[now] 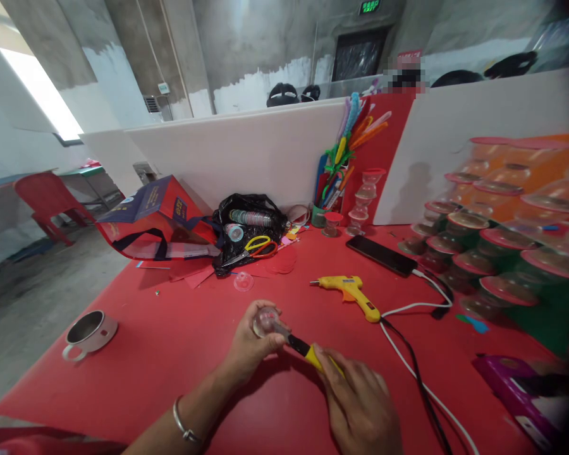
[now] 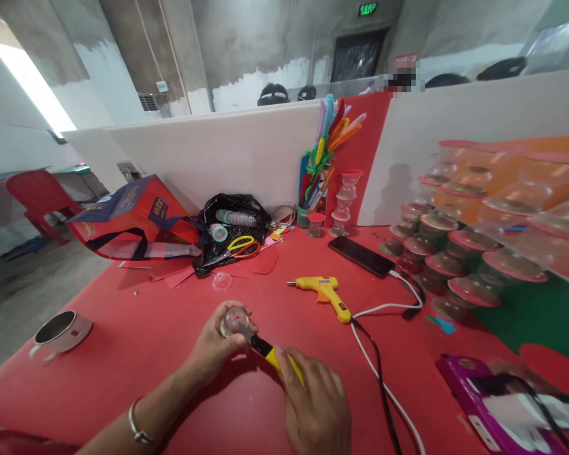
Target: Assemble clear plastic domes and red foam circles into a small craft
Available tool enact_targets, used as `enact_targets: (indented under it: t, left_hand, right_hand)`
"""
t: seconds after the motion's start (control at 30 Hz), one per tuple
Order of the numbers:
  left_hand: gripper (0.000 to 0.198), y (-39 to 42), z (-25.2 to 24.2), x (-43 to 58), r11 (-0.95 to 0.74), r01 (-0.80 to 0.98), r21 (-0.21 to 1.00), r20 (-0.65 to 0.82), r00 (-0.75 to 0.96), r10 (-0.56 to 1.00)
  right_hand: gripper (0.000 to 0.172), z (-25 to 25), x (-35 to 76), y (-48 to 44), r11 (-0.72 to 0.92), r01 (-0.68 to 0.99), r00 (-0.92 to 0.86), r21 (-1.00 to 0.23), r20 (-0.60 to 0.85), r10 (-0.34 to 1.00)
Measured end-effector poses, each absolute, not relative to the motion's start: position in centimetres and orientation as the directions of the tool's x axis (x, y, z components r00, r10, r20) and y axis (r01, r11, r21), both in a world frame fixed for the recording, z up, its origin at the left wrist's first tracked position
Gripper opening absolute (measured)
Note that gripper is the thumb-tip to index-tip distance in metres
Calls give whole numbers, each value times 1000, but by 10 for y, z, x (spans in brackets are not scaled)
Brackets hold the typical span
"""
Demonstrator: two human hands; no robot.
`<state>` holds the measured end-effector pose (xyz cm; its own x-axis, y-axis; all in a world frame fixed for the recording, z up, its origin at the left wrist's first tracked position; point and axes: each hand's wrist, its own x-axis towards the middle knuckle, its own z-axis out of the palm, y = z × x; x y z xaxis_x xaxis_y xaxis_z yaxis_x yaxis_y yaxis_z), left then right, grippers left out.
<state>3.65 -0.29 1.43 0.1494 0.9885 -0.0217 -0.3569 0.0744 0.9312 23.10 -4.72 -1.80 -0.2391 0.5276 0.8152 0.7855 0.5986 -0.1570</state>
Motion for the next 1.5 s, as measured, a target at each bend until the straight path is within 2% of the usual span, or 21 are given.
enact_targets:
  t: [1.5]
  left_hand:
    - [57,-5,17,37,78,-362,929,-27,145,989]
  right_hand:
    - [33,-18,230,-50,581,794,-211,-181,813,542]
